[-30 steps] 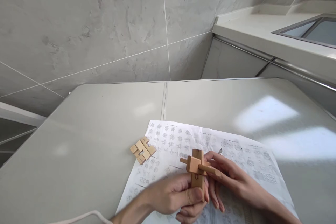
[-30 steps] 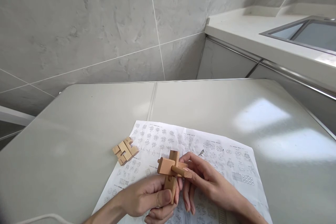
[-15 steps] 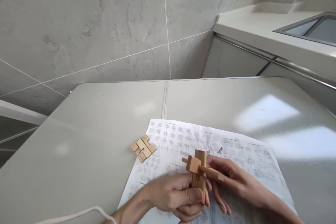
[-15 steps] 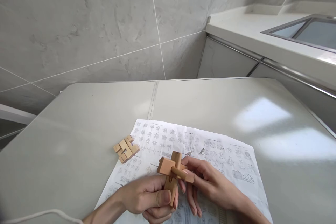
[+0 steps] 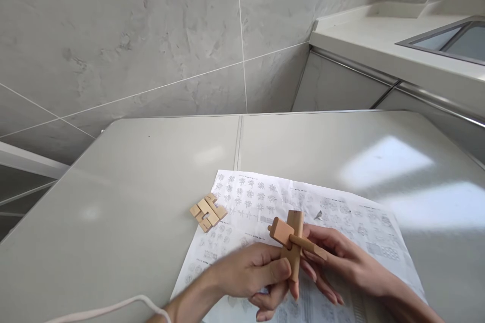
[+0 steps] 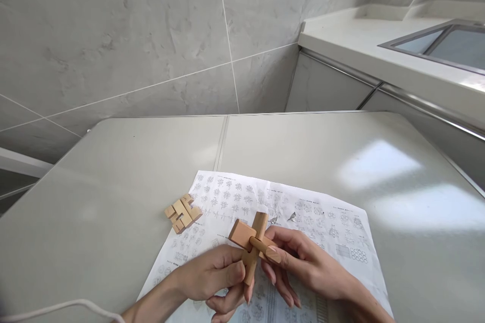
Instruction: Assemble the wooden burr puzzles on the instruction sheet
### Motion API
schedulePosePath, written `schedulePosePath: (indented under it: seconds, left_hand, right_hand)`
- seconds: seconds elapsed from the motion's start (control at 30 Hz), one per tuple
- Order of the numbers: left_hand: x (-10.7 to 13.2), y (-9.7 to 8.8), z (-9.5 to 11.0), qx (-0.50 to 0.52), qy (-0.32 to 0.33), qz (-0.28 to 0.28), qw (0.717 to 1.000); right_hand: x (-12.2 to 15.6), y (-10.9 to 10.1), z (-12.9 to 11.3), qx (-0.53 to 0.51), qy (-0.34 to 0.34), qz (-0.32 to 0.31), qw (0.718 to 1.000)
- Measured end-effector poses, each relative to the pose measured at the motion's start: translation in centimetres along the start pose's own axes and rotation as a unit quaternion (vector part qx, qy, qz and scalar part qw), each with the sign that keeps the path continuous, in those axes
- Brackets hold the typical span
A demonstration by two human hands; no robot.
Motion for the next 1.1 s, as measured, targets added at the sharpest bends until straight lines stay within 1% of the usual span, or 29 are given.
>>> schedulePosePath:
  seconds: [0.23,0.33,0.47,0.57,0.63,0.73,0.83,0.93,1.0,1.07,1.1]
  left_hand:
    - [-0.1,-0.6,0.0,0.02,0.04,0.029,0.999]
    - [-0.1,-0.7,-0.3,0.018,0.043,0.041,0.998]
    - [0.1,-1.1,-0.5,0.006,0.045,0.079,0.996]
    - [0.1,-1.3,-0.3,0.02,0.058,0.097,0.993]
    - [0.0,-1.5,0.0,0.032,0.069,0.1,0.992]
    - [0.1,-1.5,0.5,0.044,0.082,0.103,0.99]
    - [0.2,-1.5,1.0,0.043,0.086,0.113,0.989]
    - [0.3,-1.4,1.3,0.042,0.088,0.125,0.987]
    - [0.3,-1.4,1.4,0.041,0.085,0.133,0.987]
    - [0.4,-1.4,1.5,0.038,0.081,0.137,0.987]
    - [0.4,-1.4,1.5,0.037,0.078,0.137,0.987]
  right_hand:
    - [0.0,-0.1,-0.1,0.014,0.004,-0.012,1.0]
    - [0.4,-0.3,0.1,0.037,0.009,-0.003,0.999]
    - [0.6,-0.4,-0.3,0.073,-0.001,0.015,0.997]
    - [0.3,-0.1,-0.6,0.047,0.002,0.018,0.999]
    - [0.1,0.0,-0.7,0.026,0.001,0.036,0.999]
    - [0.3,-0.5,-1.0,0.015,0.003,0.102,0.995]
    - [1.6,-1.6,-1.0,-0.019,0.025,0.218,0.975]
    - [3.9,-3.1,-0.9,-0.079,0.017,0.335,0.939]
    - [5.7,-4.4,-0.7,-0.128,-0.012,0.396,0.909]
    - [7.7,-5.6,-0.2,-0.175,-0.03,0.444,0.878]
    - [8.5,-6.1,0.0,-0.191,-0.035,0.455,0.869]
Point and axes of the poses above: each hand's wrist, its own x-axis away from the middle knuckle, its own y-axis out of the palm, z = x × y, the point moved 6 cm from there along -x, towards the middle knuckle, and after that the axes turned 4 degrees about -z, right-handed, at the moved point
